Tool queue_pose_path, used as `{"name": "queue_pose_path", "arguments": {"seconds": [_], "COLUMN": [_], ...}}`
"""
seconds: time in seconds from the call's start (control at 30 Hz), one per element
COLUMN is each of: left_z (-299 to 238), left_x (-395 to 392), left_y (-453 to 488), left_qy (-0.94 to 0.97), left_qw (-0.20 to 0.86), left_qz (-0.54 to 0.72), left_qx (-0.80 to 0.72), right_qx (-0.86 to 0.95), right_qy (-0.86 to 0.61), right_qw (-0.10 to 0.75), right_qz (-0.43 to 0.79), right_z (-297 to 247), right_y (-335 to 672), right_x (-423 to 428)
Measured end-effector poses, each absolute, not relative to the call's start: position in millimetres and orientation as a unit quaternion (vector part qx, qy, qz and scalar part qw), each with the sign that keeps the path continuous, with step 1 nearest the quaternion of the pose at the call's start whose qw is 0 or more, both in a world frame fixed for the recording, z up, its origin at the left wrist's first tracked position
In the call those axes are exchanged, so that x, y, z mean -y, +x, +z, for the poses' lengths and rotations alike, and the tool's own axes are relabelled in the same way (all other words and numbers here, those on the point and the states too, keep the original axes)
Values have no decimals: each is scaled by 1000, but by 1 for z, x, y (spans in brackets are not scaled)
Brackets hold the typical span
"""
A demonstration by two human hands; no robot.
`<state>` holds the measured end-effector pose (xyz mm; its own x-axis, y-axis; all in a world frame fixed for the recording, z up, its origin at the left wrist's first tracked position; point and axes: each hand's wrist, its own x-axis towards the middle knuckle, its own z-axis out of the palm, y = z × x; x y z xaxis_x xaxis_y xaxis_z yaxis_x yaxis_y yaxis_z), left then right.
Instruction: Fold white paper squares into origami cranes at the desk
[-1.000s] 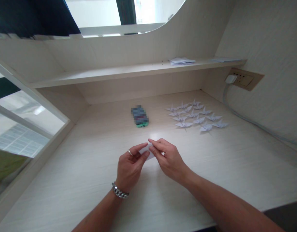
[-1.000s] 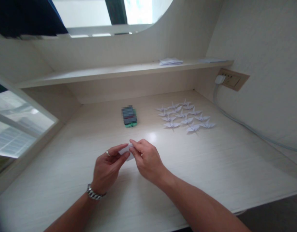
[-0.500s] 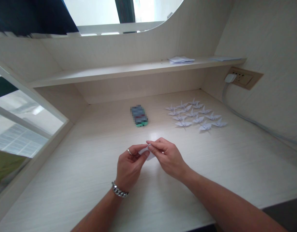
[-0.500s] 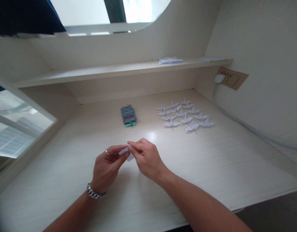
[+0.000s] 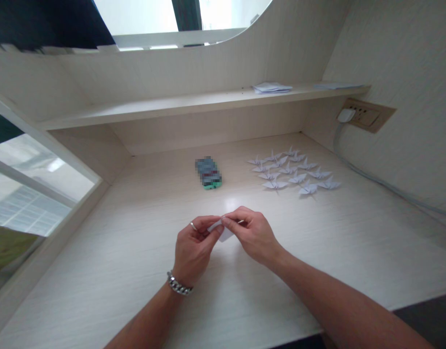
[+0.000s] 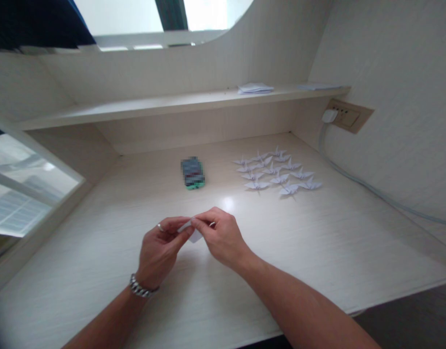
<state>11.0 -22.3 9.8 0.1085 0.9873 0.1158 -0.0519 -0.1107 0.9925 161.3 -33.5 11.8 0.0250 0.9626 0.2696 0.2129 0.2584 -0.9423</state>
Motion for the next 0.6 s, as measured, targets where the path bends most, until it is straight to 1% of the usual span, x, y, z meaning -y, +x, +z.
{"name": "queue_pose_path", "arguments": {"seconds": [0.27,0.37,0.5,0.6], "left_z": [9,9,10,13], "left_x": [22,21,18,17], "left_y": [10,8,7,6], "left_qy": [542,551,600,610], "left_qw": [540,549,518,535], "left_qz": [478,450,393,359], "left_qx": [-431,-439,-466,-461], "right_qx": [564,582,609,618], "right_qy": [-496,-504,-507,-507], "right_qw": [524,508,490,481], "right_qz": [401,385,362,360], "right_z": [12,13,14,14], "right_y": [161,161,162,164], "right_x": [33,34,35,35]}}
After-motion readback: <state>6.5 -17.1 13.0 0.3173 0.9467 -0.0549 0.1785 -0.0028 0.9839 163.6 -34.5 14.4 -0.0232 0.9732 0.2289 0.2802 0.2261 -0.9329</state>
